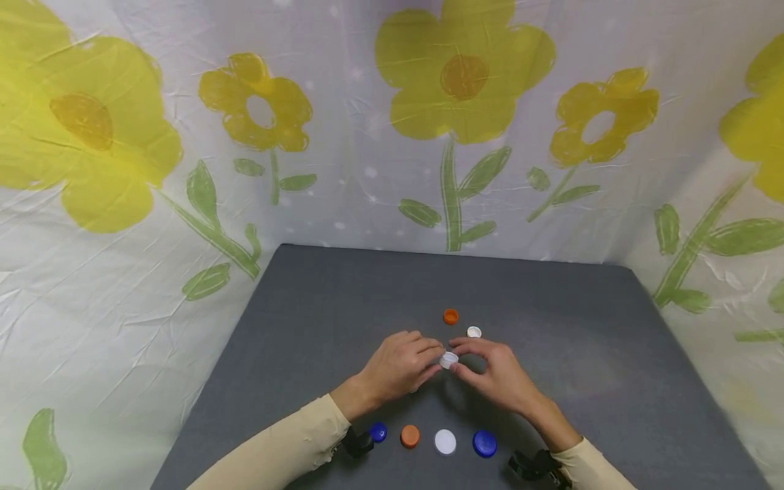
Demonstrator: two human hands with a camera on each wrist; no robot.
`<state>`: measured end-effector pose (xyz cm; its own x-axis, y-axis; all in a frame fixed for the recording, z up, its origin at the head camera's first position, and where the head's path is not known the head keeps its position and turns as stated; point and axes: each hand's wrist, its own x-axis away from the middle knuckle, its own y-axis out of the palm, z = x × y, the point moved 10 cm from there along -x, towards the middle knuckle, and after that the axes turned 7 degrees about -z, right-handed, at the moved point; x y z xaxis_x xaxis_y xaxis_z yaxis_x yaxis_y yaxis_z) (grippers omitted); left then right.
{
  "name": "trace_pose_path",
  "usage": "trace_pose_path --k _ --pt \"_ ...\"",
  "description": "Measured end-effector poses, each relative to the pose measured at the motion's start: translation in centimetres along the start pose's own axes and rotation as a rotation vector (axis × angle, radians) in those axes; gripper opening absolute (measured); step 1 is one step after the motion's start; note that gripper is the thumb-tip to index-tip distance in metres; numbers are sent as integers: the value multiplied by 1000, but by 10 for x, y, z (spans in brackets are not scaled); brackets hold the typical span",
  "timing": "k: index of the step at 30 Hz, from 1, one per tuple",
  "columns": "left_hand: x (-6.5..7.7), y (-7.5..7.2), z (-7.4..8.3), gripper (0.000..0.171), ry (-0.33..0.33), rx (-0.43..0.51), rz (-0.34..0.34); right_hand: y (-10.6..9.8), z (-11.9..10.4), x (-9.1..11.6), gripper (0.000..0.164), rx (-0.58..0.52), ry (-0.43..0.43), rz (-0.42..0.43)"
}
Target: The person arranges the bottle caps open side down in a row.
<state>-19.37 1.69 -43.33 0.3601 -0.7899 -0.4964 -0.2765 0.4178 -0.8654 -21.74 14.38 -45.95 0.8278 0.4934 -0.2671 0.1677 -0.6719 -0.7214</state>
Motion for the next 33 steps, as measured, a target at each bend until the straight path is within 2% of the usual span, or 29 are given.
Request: trace_pose_path --k 3,5,9,12,15,20,23,29,33 --pt "0 2 1 24 8 5 4 1 -2 0 13 -17 -8 -5" --pt "1 1 -1 23 -7 42 7 0 -2 0 15 -21 -11 -2" --pt "3 0 -13 21 -93 151 11 -3 -2 1 22 -6 -30 22" --pt "5 2 -26 18 -199 278 0 -7 -6 1 29 35 -90 52" --pt "8 7 -39 16 -310 458 -27 -10 -13 2 38 85 -167 78" --pt "15 21 -55 11 -495 806 -105 -13 -30 5 51 140 -310 131" --pt "20 29 -59 10 -581 946 -161 -14 -40 6 55 160 -390 161" --pt "26 41 -57 12 -663 1139 -230 -14 -57 7 54 173 -505 188" --pt "27 43 -55 12 -675 1188 -253 -14 -59 8 48 167 -530 201"
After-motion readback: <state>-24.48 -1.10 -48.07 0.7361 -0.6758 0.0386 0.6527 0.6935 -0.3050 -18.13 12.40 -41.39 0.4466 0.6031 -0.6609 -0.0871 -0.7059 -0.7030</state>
